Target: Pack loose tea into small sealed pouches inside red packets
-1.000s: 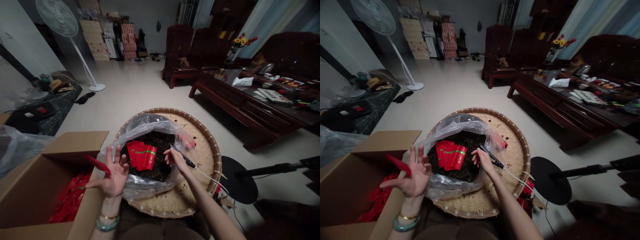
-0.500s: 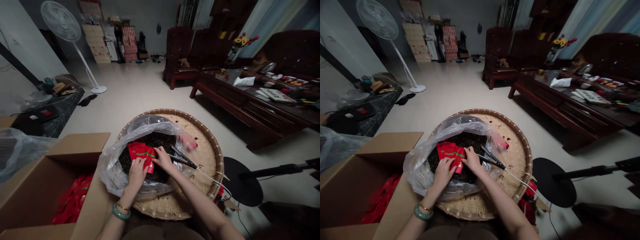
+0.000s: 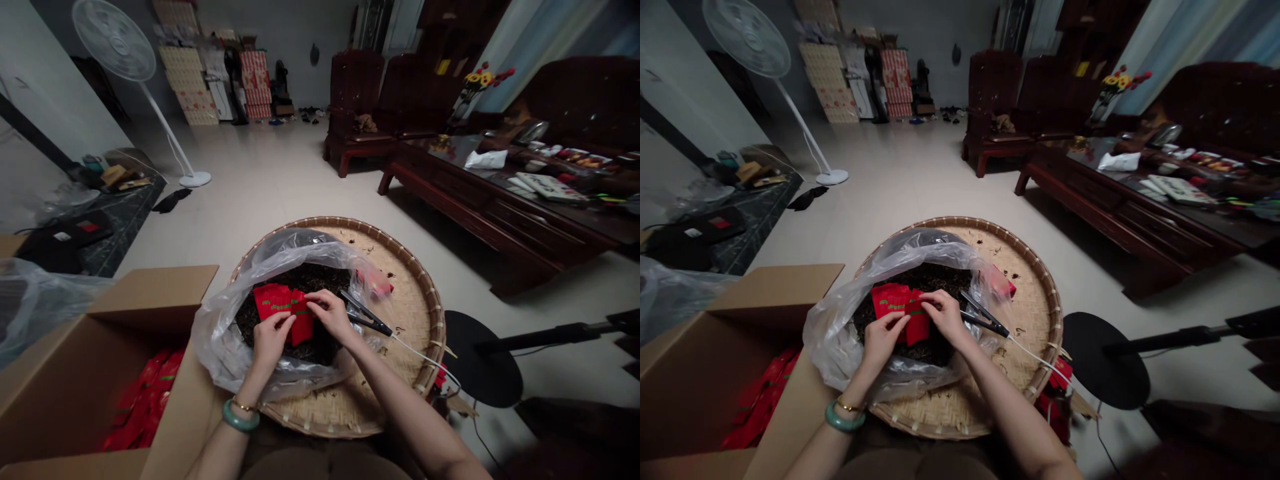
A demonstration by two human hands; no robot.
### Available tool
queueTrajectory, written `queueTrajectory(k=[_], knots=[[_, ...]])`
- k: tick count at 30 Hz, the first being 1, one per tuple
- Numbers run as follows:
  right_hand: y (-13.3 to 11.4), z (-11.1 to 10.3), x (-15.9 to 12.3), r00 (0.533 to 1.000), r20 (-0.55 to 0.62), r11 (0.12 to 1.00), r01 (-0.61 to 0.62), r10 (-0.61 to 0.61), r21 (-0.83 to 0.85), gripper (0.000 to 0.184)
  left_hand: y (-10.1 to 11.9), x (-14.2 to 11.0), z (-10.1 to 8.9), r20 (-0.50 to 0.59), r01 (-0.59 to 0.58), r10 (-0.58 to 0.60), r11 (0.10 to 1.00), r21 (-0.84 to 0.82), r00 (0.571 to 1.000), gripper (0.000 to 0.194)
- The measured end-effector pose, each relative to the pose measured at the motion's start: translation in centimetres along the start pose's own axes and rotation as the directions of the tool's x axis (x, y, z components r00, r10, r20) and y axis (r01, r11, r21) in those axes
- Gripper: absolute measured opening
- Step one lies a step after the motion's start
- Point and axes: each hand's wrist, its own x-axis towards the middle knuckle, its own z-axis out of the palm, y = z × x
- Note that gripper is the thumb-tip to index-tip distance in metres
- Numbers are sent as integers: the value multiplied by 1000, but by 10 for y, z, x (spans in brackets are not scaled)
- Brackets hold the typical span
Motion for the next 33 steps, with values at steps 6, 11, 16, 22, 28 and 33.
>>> queueTrajectory(k=[6, 11, 16, 22, 28, 33], knots=[[6, 9, -12, 990, -54, 990, -134, 132, -32, 15, 6, 3, 1, 82, 321, -315, 859, -400, 946, 32], [14, 8, -13, 968, -91, 972, -232, 235, 48, 18, 8, 4, -3, 92, 346, -356, 762, -548, 930, 34], [14, 12, -13, 964, -61, 965, -256, 260, 63, 23, 7, 8, -3, 77, 314, -328, 772, -552, 942, 34], [17, 14, -14, 931, -44, 918, -349, 363, 189, 24, -1, 9, 0, 51, 291, -319, 773, -564, 946, 33], [23, 7, -8, 935, -56, 912, -328, 351, 247, 34, -5, 17, 2, -42, 248, -332, 777, -578, 942, 36], [28, 18, -14, 973, -22, 972, -227, 229, 60, 61, -2, 11, 9, 60, 273, -281, 826, -494, 958, 36]])
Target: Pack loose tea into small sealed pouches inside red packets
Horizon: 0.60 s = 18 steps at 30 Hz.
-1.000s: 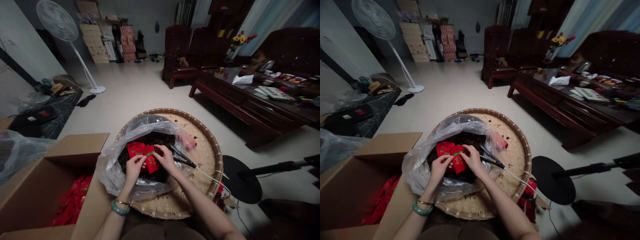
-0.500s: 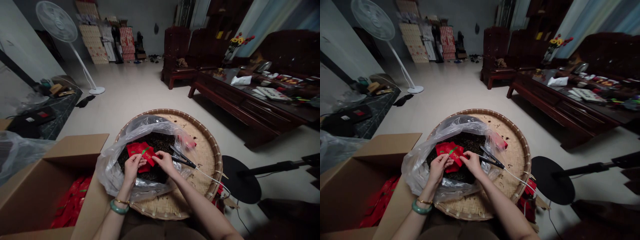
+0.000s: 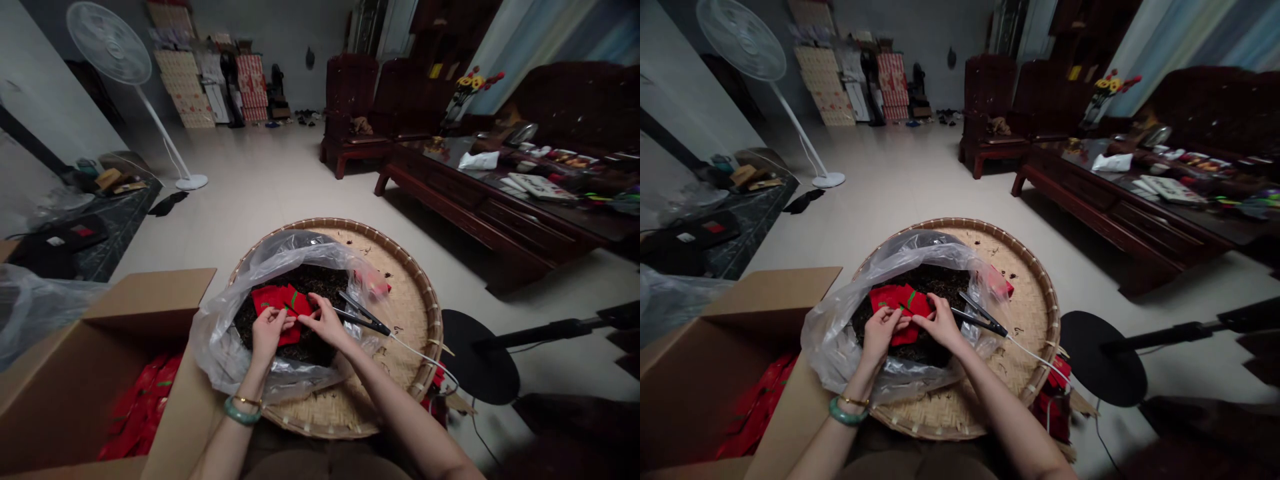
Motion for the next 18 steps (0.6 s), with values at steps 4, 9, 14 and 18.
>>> queueTrajectory(k=[4, 9, 14, 18], knots=[[2, 2, 0, 989, 131, 995, 72, -63, -65, 25, 0, -4, 0, 89, -5, 2, 999, 39, 996, 39], [3, -6, 3, 993, 85, 985, 95, -84, -147, 31, 3, 3, -9, 105, -4, 2, 1000, 18, 994, 41], [9, -2, 3, 968, 163, 847, 246, -191, -470, 45, 6, 9, -12, -6, -16, 16, 998, -56, 1000, 39], [7, -1, 7, 961, 164, 769, 276, -222, -576, 26, 11, 7, -15, -110, -49, 33, 988, -145, 993, 38]])
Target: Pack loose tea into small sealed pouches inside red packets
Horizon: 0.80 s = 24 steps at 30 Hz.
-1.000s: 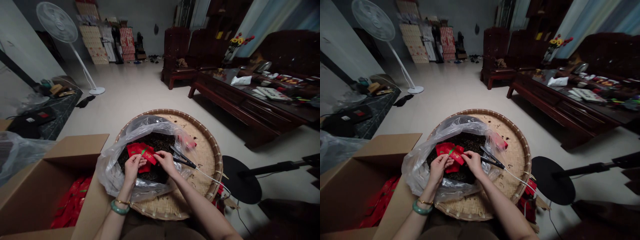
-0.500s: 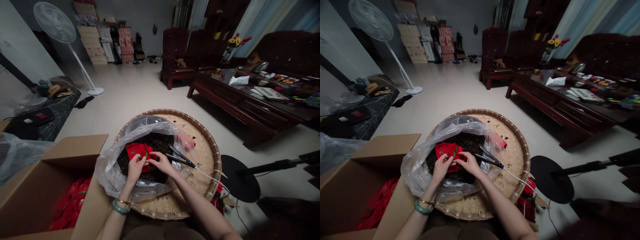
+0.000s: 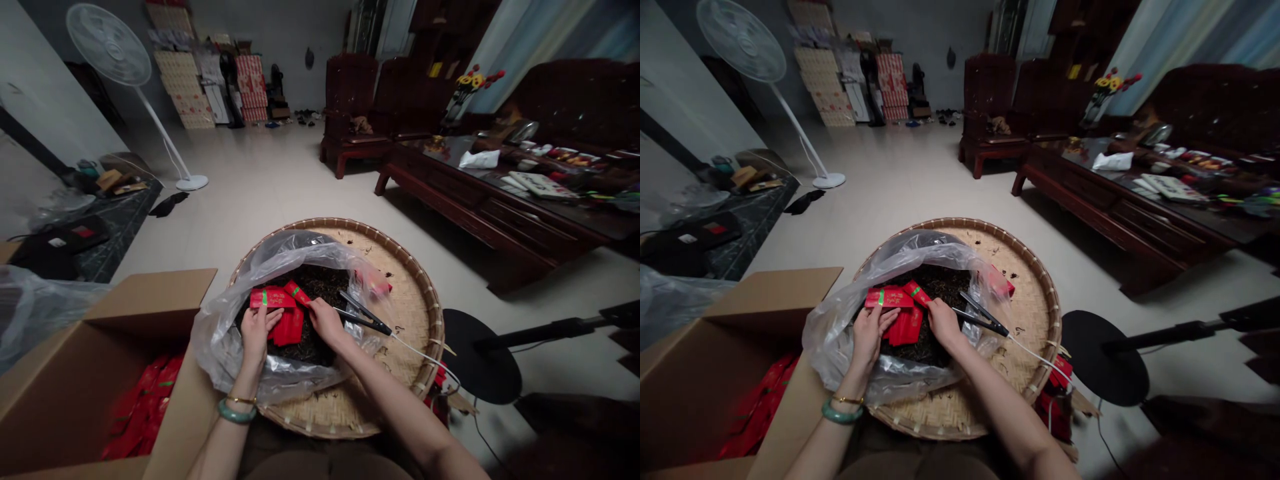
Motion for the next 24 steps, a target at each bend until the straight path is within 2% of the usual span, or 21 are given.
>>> queueTrajectory(k=[2, 4, 7, 10, 12, 15, 17, 20, 24], knots=[[0, -7, 1, 999, -48, 1000, 19, -18, 14, 25, 4, -4, -2, -11, 38, -38, 999, -14, 999, 37], [-1, -16, -1, 984, -160, 993, 96, -84, 70, 25, 9, -9, -4, 19, 116, -116, 993, -9, 993, 39], [-5, -27, -9, 922, -320, 949, 276, -217, 152, 25, 15, -18, -3, 130, 234, -235, 972, 22, 963, 44], [-11, -32, -19, 906, -306, 905, 366, -293, 216, 27, 17, -24, 1, 333, 282, -320, 946, 158, 887, 51], [-16, -34, -24, 925, -294, 903, 325, -241, 281, 32, 15, -27, 5, 398, 255, -338, 935, 247, 853, 49], [-23, -42, -25, 943, -334, 909, 155, -19, 387, 42, 9, -30, 9, 328, 173, -270, 939, 297, 905, 42], [-28, -49, -25, 947, -320, 922, 101, 25, 373, 42, 5, -33, 11, 289, 125, -216, 945, 303, 932, 41], [-35, -54, -25, 957, -275, 964, 156, -93, 215, 40, -2, -35, 13, 289, 63, -154, 951, 304, 945, 35], [-36, -49, -29, 914, -347, 967, 247, -212, 60, 39, -9, -37, 13, 242, 77, -150, 955, 287, 958, 33]])
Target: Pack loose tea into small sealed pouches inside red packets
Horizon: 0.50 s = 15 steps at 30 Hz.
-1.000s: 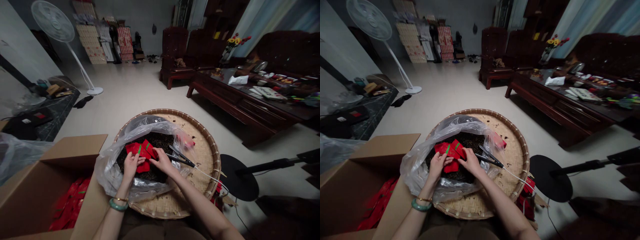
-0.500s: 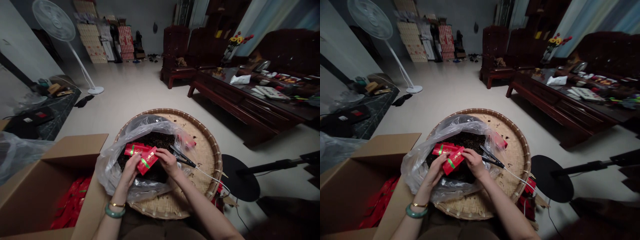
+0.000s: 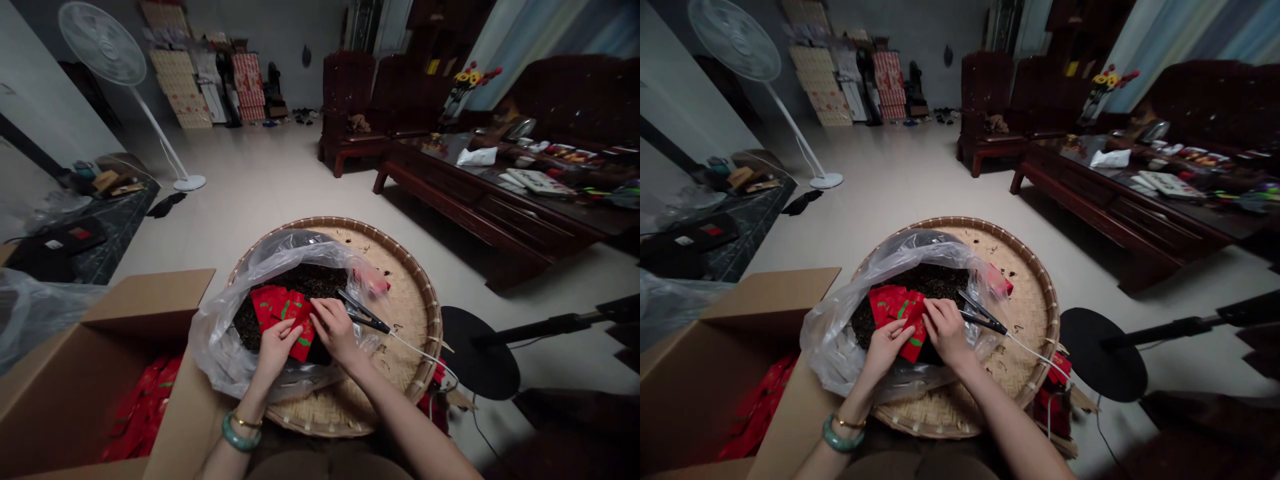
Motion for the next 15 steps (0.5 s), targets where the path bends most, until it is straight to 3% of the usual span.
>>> queueTrajectory(k=[3, 8, 15], knots=[[4, 3, -6, 999, -33, 999, 42, -43, -30, 38, -2, -2, 2, -11, 35, -35, 999, -25, 999, 34], [9, 5, -10, 997, -78, 1000, 16, -15, 15, 34, -4, -6, 8, 18, 45, -45, 998, -51, 999, 34], [9, 4, -9, 990, -138, 998, 11, -3, 56, 22, -13, -5, 9, -23, 32, -32, 999, -21, 999, 37]])
